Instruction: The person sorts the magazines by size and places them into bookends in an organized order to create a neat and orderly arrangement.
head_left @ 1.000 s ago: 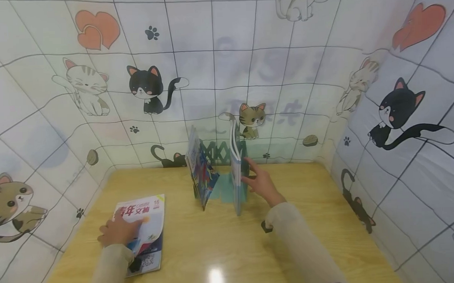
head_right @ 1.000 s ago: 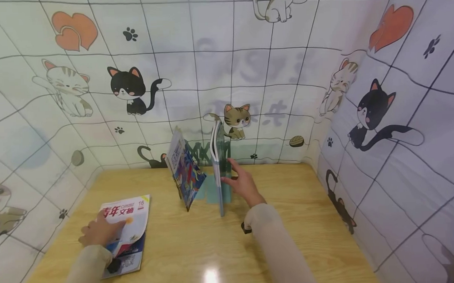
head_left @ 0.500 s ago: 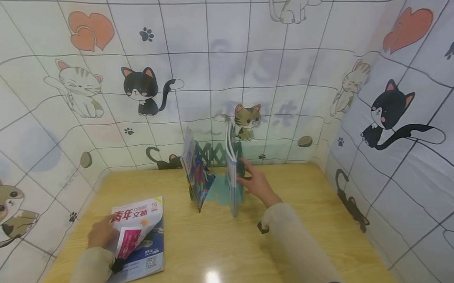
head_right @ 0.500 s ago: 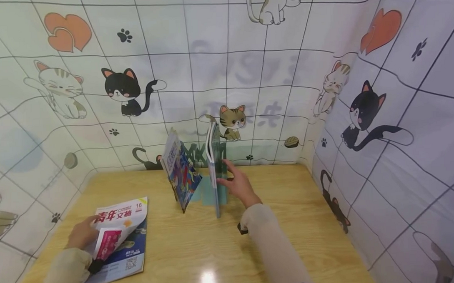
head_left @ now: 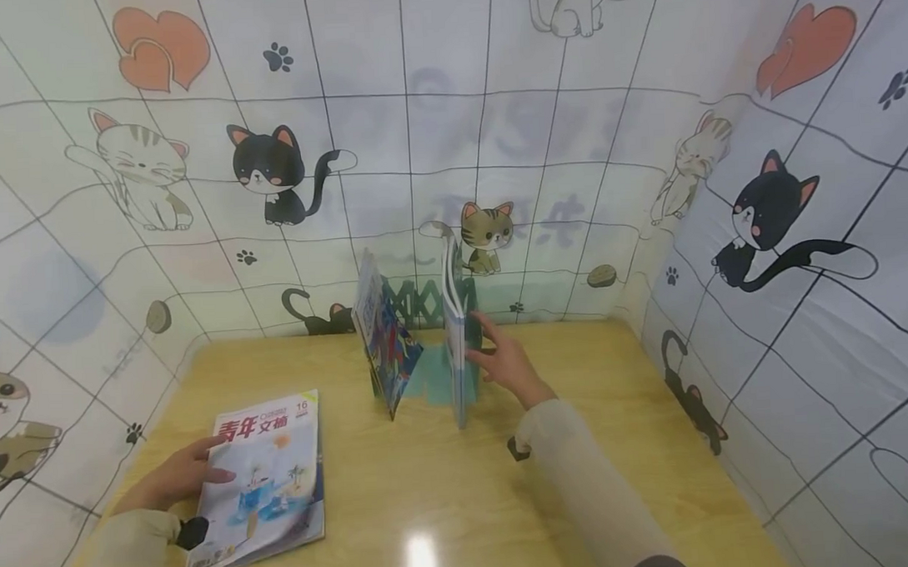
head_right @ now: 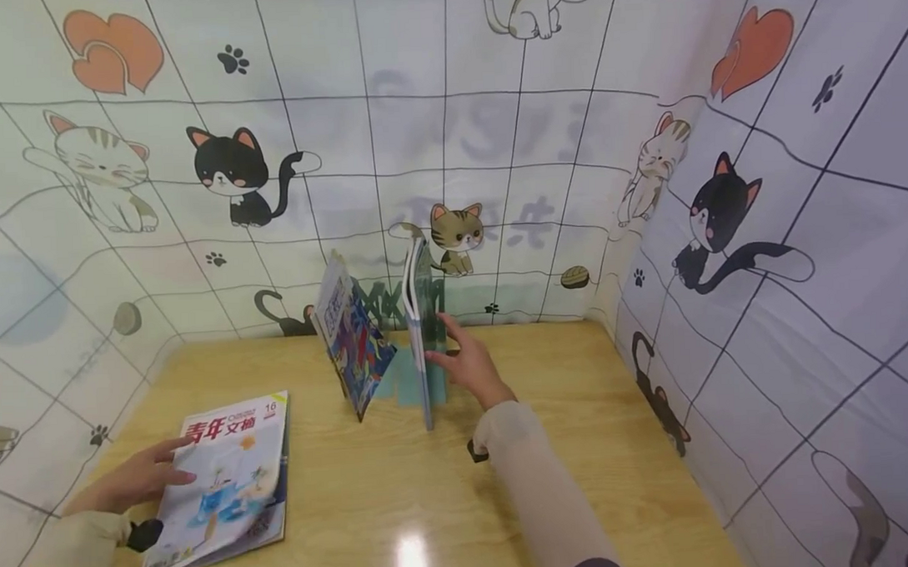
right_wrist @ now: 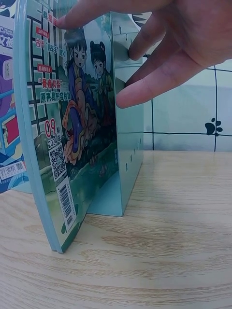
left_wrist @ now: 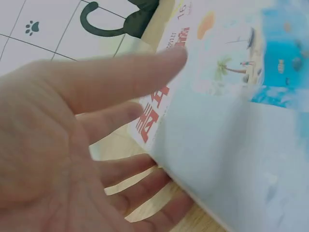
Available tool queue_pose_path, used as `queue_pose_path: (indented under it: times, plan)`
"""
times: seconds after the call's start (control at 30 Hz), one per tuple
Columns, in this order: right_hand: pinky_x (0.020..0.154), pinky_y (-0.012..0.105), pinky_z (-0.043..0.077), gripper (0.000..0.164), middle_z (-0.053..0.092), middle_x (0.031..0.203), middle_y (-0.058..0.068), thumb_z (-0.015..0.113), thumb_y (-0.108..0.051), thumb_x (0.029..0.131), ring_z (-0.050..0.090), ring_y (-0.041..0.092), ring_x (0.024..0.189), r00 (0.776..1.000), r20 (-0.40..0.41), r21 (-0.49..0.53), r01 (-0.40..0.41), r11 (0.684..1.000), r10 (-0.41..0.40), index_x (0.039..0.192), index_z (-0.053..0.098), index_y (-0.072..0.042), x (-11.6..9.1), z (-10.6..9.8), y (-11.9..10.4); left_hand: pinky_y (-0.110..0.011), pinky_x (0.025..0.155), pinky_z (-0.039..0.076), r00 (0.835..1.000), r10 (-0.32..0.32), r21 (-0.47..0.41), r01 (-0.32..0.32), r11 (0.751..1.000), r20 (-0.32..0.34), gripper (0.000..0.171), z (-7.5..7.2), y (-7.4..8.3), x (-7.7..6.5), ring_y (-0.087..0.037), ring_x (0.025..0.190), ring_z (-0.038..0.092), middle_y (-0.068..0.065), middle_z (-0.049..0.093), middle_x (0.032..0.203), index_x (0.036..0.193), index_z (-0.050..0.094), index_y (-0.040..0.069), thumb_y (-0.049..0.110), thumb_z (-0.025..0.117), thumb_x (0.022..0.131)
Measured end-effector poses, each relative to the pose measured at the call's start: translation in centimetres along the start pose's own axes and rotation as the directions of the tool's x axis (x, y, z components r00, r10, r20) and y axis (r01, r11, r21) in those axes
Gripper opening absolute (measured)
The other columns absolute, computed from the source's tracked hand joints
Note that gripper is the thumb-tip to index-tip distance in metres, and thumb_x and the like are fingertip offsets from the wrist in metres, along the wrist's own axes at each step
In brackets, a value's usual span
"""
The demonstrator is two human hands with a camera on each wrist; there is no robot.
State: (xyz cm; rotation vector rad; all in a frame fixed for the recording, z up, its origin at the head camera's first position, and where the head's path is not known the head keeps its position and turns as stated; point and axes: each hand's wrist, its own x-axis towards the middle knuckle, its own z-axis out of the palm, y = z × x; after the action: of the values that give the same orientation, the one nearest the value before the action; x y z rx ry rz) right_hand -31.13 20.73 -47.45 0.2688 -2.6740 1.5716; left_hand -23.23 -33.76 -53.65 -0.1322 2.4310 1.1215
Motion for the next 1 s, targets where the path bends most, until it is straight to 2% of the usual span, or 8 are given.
queue_pose_path:
  times: [0.07,0.17,0.43,0.6,0.7,0.8,0.9,1.0]
  plan:
    - [0.056,0.032,0.058,0.077,0.038,0.148,0.023,0.072,-0.020,0.090,0.060,0.041,0.110,1.000,0.000,-0.001,0.000,1.000,0.000,0.153,0.030,-0.035,0.0,0.0,0.0,-0.066,0.097,0.037,1.000,-0.006,0.009,0.006,1.000,0.016,0.098,-0.1,0.3,-0.1,-0.062,0.123,0.032,-0.050,0.015,0.139,0.147,0.022,-0.011,0.033,0.079,0.081]
    - [0.056,0.033,0.058,0.076,0.038,0.149,0.022,0.071,-0.021,0.090,0.061,0.040,0.108,1.000,0.004,0.002,0.001,1.000,-0.002,0.152,0.030,-0.037,0.0,-0.1,0.0,-0.066,0.097,0.037,0.999,-0.036,0.052,0.038,0.998,-0.024,0.099,0.1,0.3,0.1,-0.061,0.122,0.033,-0.048,0.019,0.139,0.147,0.025,-0.010,0.035,0.080,0.078]
    - [0.060,0.044,0.059,0.076,0.039,0.148,0.023,0.071,-0.021,0.091,0.062,0.040,0.107,1.000,0.009,0.009,0.011,1.000,-0.011,0.153,0.030,-0.033,0.0,-0.2,0.1,-0.073,0.096,0.030,0.981,-0.107,-0.006,0.108,0.994,-0.164,0.089,1.7,1.3,0.1,-0.062,0.123,0.029,-0.044,0.024,0.140,0.149,0.030,0.000,0.009,0.079,0.076]
    - [0.063,0.049,0.058,0.075,0.037,0.149,0.022,0.070,-0.021,0.091,0.062,0.041,0.108,1.000,0.021,0.033,0.018,0.999,-0.019,0.153,0.030,-0.033,-0.1,-0.2,0.1,-0.070,0.095,0.035,0.987,-0.072,0.039,0.078,0.996,-0.142,0.080,1.7,1.4,-0.5,-0.061,0.121,0.034,-0.043,0.027,0.141,0.149,0.033,0.001,0.008,0.073,0.080]
    - [0.063,0.048,0.058,0.075,0.037,0.149,0.022,0.071,-0.020,0.091,0.061,0.041,0.109,1.000,0.018,0.036,0.013,0.999,-0.013,0.153,0.030,-0.033,-0.1,-0.2,0.1,-0.066,0.096,0.038,0.994,-0.056,-0.008,0.055,0.998,-0.091,0.077,1.5,1.4,-0.9,-0.058,0.124,0.035,-0.040,0.023,0.145,0.150,0.032,0.003,0.007,0.070,0.083]
    - [0.061,0.045,0.059,0.076,0.037,0.149,0.022,0.071,-0.020,0.091,0.061,0.040,0.110,1.000,0.013,0.028,0.010,1.000,-0.010,0.153,0.030,-0.033,0.0,-0.2,0.0,-0.057,0.091,0.048,0.997,-0.031,-0.089,0.025,0.996,-0.067,0.079,1.2,1.3,-1.3,-0.052,0.119,0.045,-0.040,0.022,0.147,0.152,0.028,0.006,0.003,0.067,0.084]
    - [0.060,0.043,0.059,0.075,0.037,0.149,0.023,0.071,-0.021,0.091,0.061,0.040,0.110,1.000,0.010,0.026,0.006,1.000,-0.006,0.153,0.030,-0.034,0.0,-0.2,0.0,-0.047,0.081,0.054,0.997,0.009,-0.159,-0.020,0.987,-0.071,0.081,1.0,1.3,-1.9,-0.041,0.110,0.054,-0.038,0.024,0.147,0.154,0.024,0.010,0.000,0.064,0.085]
    - [0.063,0.048,0.059,0.075,0.037,0.149,0.022,0.070,-0.020,0.091,0.060,0.040,0.111,1.000,0.008,0.032,0.004,0.999,-0.005,0.153,0.029,-0.035,-0.1,-0.2,0.0,-0.040,0.077,0.054,0.995,0.043,-0.205,-0.060,0.977,-0.089,0.081,0.9,1.4,-2.5,-0.034,0.105,0.055,-0.034,0.027,0.149,0.155,0.023,0.015,-0.002,0.061,0.085]
